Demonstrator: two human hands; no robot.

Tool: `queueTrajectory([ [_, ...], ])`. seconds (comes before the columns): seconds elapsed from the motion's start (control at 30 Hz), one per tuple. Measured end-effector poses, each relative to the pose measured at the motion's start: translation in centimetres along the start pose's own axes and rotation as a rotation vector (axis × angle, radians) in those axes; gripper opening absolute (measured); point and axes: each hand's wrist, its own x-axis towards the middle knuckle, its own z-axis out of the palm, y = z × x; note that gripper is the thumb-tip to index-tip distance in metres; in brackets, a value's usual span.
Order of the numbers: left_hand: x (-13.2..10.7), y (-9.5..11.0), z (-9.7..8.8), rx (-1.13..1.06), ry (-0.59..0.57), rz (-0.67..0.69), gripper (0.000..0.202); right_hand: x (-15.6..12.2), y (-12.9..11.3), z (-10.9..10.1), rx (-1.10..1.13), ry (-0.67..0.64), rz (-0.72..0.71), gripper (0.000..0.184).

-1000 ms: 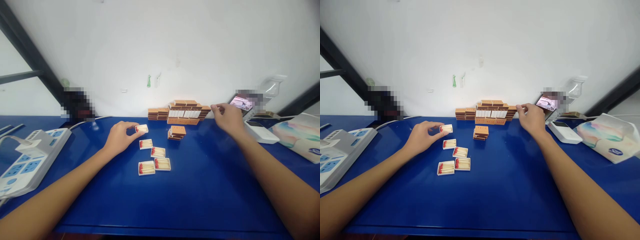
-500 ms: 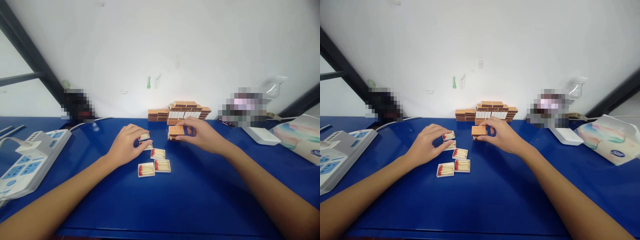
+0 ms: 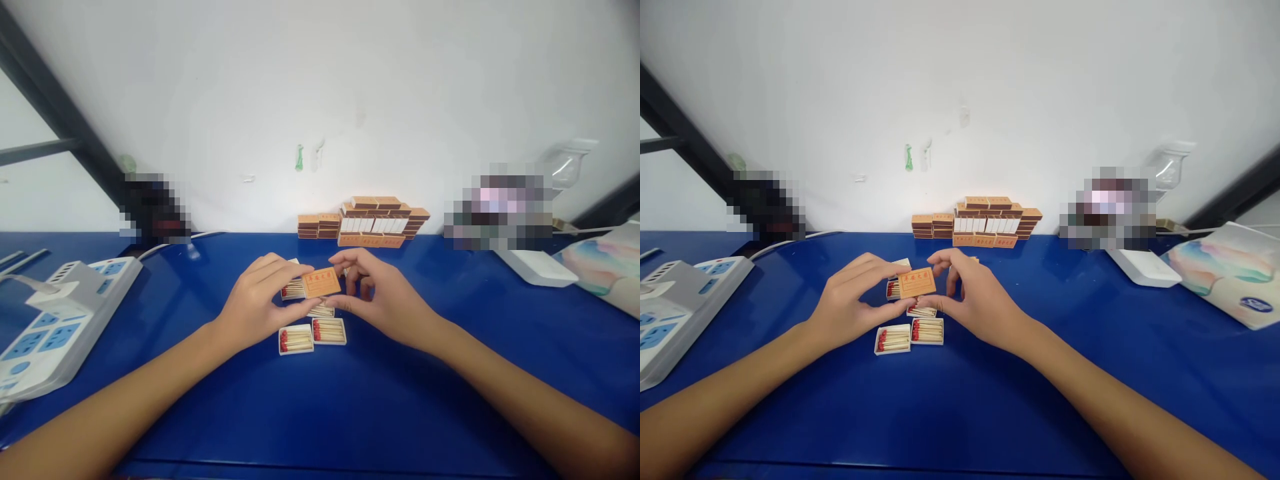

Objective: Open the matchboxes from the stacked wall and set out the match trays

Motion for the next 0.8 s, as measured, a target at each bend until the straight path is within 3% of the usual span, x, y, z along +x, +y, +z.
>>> queueTrajectory([
  [0.23, -0.1, 0.3, 0.2, -0.007, 0.095, -0.025, 0.040, -0.3, -1.9, 0.8, 0.353, 0.018, 0.156, 0.033],
  [0.37, -0.3, 0.4, 0.2, -0.006, 0.058, -0.053, 0.037, -0.3, -2.3, 0.8, 0.365, -0.051, 0.175, 0.033],
  [0.5, -0.2, 0.3, 0.1, 0.045, 0.065, -0.101, 0.038, 0.1, -2.1, -0.6, 0.306, 0.058, 0.214, 0.039],
  [0.6, -0.1, 0.0, -0.2, 0.106, 0.110, -0.123, 0.034, 1.1, -0.4, -3.3, 0.225, 0.253, 0.211, 0.036],
  [0.73, 0.1, -1.7, -0.7, 0.193, 0.093, -0.229, 0.033, 2.6, 4.5, -8.6, 0.118, 0.768, 0.204, 0.035],
  [0.8, 0.1, -3.1, -1.1, 0.248, 0.069, -0.337, 0.038, 3.1, 7.4, -11.0, 0.085, 0.900, 0.301, 0.037],
])
